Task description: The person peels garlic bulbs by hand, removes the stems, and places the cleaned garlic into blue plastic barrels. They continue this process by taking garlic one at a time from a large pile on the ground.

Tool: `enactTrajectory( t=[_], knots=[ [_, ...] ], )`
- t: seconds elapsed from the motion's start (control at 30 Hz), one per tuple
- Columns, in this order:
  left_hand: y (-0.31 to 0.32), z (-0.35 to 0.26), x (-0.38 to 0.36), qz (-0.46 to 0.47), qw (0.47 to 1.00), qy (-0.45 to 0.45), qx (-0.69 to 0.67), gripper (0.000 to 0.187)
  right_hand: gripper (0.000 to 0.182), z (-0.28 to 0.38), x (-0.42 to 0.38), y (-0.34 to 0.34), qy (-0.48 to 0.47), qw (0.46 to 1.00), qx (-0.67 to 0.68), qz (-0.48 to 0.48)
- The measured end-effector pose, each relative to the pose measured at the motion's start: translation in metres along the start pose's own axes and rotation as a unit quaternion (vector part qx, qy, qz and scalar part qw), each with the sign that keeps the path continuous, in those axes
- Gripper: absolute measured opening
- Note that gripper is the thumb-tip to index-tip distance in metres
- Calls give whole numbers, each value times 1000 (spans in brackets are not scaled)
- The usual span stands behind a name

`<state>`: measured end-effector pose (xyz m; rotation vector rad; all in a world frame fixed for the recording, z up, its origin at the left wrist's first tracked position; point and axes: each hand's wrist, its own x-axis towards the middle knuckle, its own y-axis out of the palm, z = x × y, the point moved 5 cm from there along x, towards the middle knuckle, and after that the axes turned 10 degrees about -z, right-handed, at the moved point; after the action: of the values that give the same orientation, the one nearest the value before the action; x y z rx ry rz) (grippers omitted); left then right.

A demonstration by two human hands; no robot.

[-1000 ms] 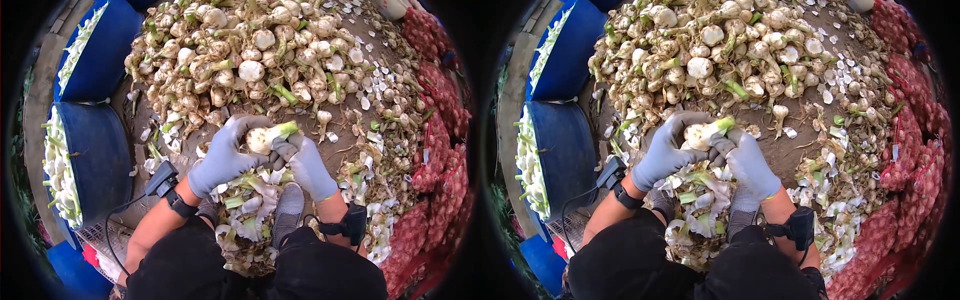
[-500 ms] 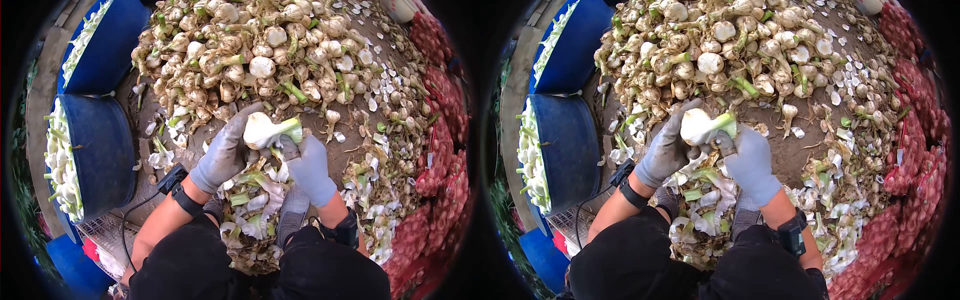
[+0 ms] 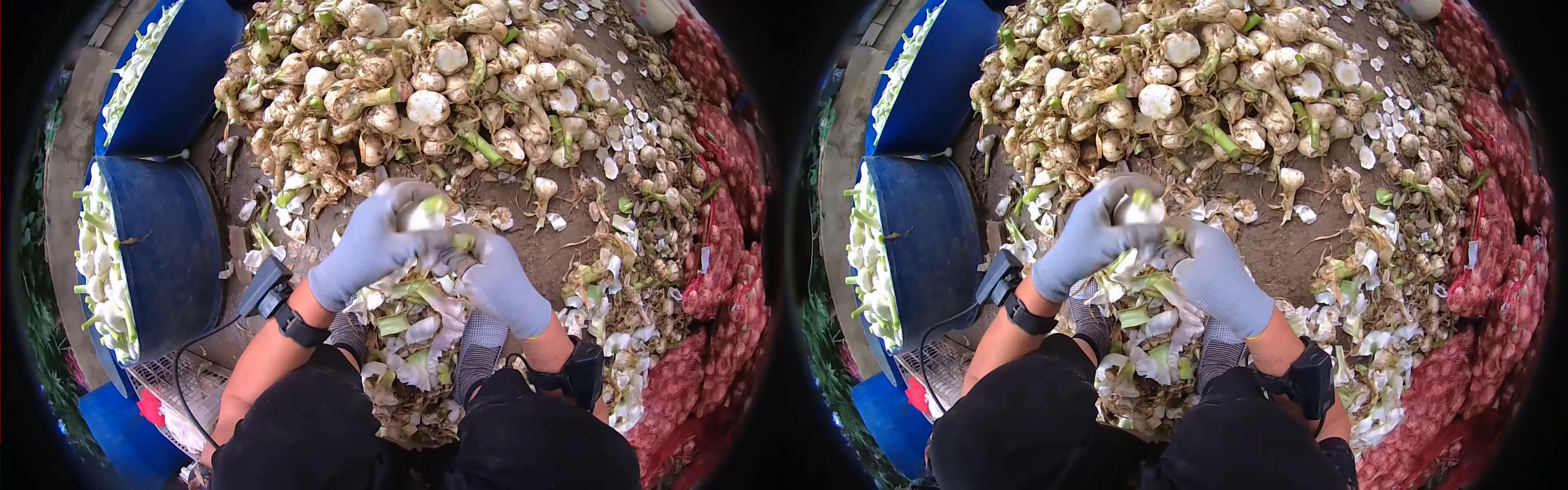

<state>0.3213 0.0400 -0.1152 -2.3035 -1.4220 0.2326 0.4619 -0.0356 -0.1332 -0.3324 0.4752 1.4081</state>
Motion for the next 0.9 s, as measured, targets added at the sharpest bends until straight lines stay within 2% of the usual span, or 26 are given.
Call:
enactTrajectory(
  t=[0.03,0.07,0.1,0.13,0.17,0.2,0.27,0.33,0.37,0.4,0.43,0.47,0.5,0.57,0.6,0.63,0.67,0.7,0.73,0.77,0.8,0.83,0.87,0.9],
  knots=[
    [0,11,-1,11,980,-139,-139,41,26,8,-1,-5,-113,977,-180,-30],
    [2,20,-5,20,922,-273,-273,40,25,17,-4,-7,-221,907,-353,-57],
    [4,21,-9,25,854,-340,-393,35,25,14,0,-15,-221,908,-353,-57],
    [4,20,-10,24,855,-339,-392,35,24,10,6,-29,-232,865,-433,-99],
    [4,14,-9,21,827,-303,-473,35,22,9,12,-38,-242,814,-509,-140],
    [2,9,-9,17,792,-266,-549,36,22,5,10,-39,-245,816,-506,-138],
    [-14,18,-6,-26,900,-133,-414,45,26,-28,-3,-21,-163,731,-659,70],
    [-42,14,3,-103,887,-178,-413,47,47,-45,-39,-1,-138,789,-534,271],
    [-40,27,6,-121,667,-280,-680,47,47,-34,-39,9,-145,789,-530,276],
    [-42,31,5,-125,732,-250,-621,47,49,-20,-38,14,-88,817,-516,243],
    [-36,36,-1,-116,731,-301,-601,48,56,-13,-35,14,-25,840,-501,206],
    [-26,37,-6,-102,726,-353,-581,49,61,-1,-24,7,-126,853,-500,77],
    [-18,37,-8,-86,756,-364,-537,48,68,17,-15,0,-222,843,-487,-54],
    [-5,34,-10,-59,761,-397,-509,45,58,61,-1,-1,-390,813,-397,-169],
    [-1,31,-10,-32,765,-397,-506,43,58,60,2,-3,-389,812,-400,-172],
    [3,28,-14,-60,731,-420,-534,36,53,50,11,2,-345,791,-493,-111],
    [3,30,-18,-61,733,-416,-534,36,48,41,18,7,-297,759,-578,-47],
    [-6,31,-15,-65,857,-277,-430,36,45,49,10,10,-358,780,-510,-58],
    [-16,26,-15,-70,942,-129,-303,39,45,52,2,13,-363,780,-507,-53],
    [-26,23,-15,-76,979,-87,-165,39,45,44,-5,17,-236,871,-429,48],
    [-35,19,-11,-76,996,-43,-24,39,45,32,-15,23,-98,926,-334,144],
    [-33,44,-9,-114,914,-227,-316,34,45,29,-23,28,-99,926,-333,147],
    [-20,60,-13,-138,715,-380,-570,38,45,23,-39,43,-85,913,-273,290],
    [-21,64,-14,-164,720,-393,-547,37,45,20,-53,53,-68,879,-208,424]
  ],
)
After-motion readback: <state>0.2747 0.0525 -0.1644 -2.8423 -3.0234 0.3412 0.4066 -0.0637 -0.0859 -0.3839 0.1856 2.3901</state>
